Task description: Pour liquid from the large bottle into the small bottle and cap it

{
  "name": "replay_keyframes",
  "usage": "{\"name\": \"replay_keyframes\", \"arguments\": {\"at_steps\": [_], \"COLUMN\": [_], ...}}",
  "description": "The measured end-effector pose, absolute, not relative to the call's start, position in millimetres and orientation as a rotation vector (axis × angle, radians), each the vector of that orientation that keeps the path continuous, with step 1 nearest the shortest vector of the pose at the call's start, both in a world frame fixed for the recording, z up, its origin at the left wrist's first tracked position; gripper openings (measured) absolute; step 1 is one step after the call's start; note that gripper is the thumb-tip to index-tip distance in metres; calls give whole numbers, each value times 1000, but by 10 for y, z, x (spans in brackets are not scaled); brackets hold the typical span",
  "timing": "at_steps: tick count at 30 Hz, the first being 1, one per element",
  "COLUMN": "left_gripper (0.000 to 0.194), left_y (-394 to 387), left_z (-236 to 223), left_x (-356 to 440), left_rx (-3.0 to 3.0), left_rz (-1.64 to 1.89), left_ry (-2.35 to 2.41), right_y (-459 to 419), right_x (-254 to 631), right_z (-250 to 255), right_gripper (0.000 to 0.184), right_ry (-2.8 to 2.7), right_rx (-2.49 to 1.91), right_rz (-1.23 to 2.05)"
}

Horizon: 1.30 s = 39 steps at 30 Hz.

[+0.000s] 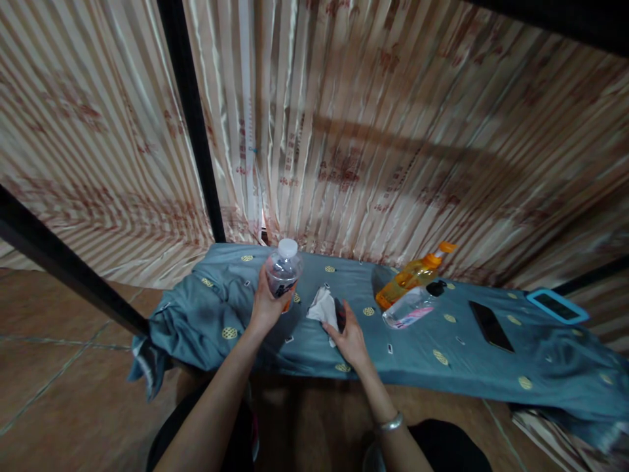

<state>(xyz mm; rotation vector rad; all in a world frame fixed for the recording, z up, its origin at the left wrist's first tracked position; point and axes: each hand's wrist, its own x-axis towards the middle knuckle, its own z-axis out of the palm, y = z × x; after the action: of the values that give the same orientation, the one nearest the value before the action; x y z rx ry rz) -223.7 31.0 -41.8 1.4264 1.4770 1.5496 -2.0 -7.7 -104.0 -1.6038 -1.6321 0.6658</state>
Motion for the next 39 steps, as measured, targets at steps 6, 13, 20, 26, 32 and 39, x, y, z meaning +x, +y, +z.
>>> {"name": "replay_keyframes", "arguments": {"at_steps": [6,13,20,26,32,39], "left_gripper": [87,87,88,89,89,89], "left_y": [295,298,312,327,327,311], "left_z": [-376,-368,-403,-411,-408,-368], "left_x": [-2227,-2225,-2230,-2227,-2224,-2206], "left_rx": [1442,1453,1422,1425,1445,1420], "left_rz": [1551,1544,1559,1553,1565,1554], "left_ry": [1471,1467,1442,1452,1432,1451], "right_y": [-93,-121,128,266,-28,-504], "right_x": [47,-25,-129,70,353,415], "right_z": [-1038,-973,-1002,-1081,-1287,-1226], "right_gripper": [48,58,34,41,40,54], "right_ry": [-1662,-1884,-1588,-1063,-792,-1129], "right_rx": [-1657,-1524,-1511,-1365,-1333,-1591], "right_rz": [581,451,654,987,1019,551]}}
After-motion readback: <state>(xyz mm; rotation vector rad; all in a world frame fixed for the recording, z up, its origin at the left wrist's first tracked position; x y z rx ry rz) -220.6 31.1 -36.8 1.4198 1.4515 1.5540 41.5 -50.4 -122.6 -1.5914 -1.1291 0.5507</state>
